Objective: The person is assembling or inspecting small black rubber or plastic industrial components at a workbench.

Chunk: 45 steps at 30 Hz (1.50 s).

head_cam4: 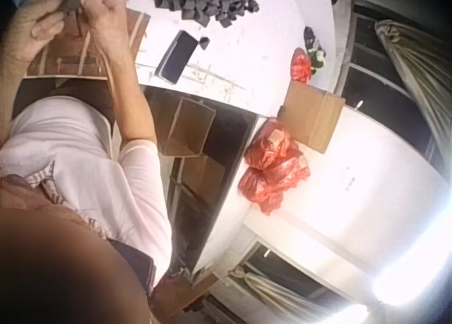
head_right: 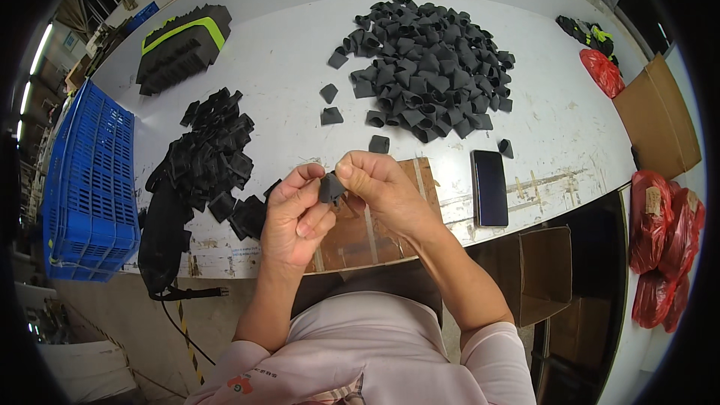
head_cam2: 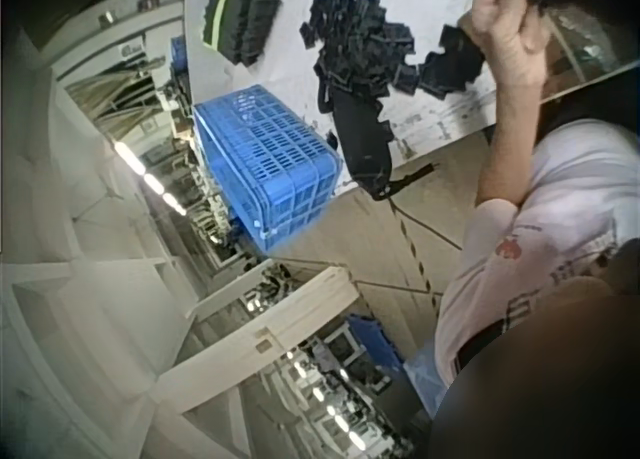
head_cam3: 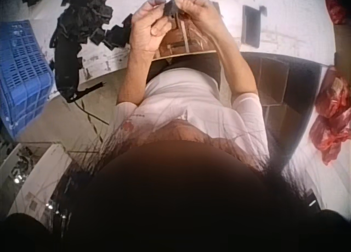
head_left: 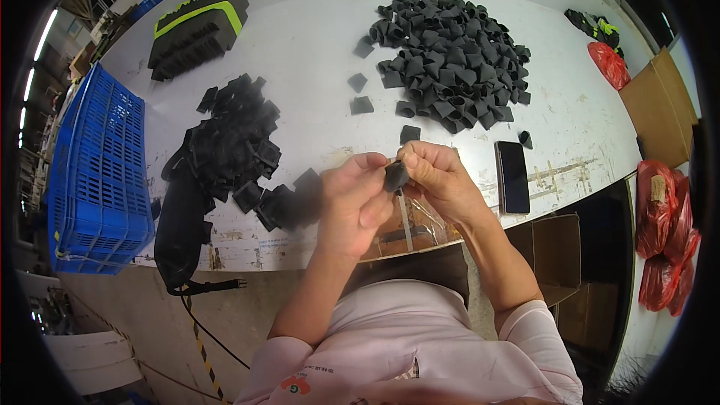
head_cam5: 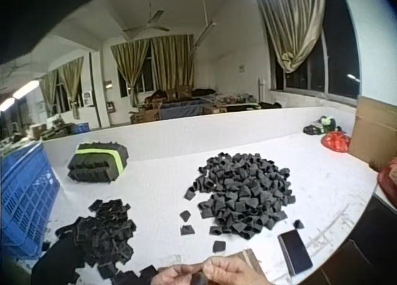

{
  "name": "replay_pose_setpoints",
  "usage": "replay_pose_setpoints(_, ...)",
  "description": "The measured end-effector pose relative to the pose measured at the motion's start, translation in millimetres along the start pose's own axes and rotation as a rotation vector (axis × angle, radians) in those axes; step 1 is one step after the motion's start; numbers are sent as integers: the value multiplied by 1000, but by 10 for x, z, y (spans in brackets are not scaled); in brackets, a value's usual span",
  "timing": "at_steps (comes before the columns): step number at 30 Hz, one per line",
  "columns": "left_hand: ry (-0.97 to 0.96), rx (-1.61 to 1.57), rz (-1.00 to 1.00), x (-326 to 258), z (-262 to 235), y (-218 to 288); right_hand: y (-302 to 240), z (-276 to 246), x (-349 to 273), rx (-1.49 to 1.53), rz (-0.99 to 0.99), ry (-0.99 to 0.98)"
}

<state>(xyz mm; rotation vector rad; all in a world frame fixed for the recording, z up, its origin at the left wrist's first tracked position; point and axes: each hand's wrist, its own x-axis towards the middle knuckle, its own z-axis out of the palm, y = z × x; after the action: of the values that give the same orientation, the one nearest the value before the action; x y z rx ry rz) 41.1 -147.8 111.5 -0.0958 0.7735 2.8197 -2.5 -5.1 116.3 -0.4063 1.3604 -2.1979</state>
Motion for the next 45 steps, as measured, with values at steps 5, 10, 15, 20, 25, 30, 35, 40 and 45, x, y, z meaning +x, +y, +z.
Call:
replay_pose_setpoints(5, 63, 313, 175, -7, 106, -1, -91, -56, -16, -305, -9, 42)
replay_pose_setpoints(10, 2, 1349, 1000, 115, 145, 96, -82, 76, -235, -692, -428, 406)
replay_pose_setpoints(15, -141, 1174, 806, 121, 185, 109, -112, 180, -236, -1001, -600, 358)
replay_pose_setpoints(20, 6, 579, 728, 84, 33, -14, -45, 211, -206, -794, -556, 309)
replay_pose_setpoints(25, 15, 556, 748, 53, -20, -107, 147, 111, -272, 78, -69, 370)
replay_pose_setpoints(30, -55, 492, 719, 55, -23, -76, -193, 203, -228, 48, -245, 174)
replay_pose_setpoints(35, -119, 405, 650, 98, -88, -50, -115, 174, -153, -43, -139, 237)
replay_pose_setpoints(40, -126, 528, 633, 99, -8, -22, 170, 36, -204, 182, -178, 252)
replay_pose_setpoints(45, -158, 420, 601, 130, -49, -13, -104, 146, -248, 77, -233, 207)
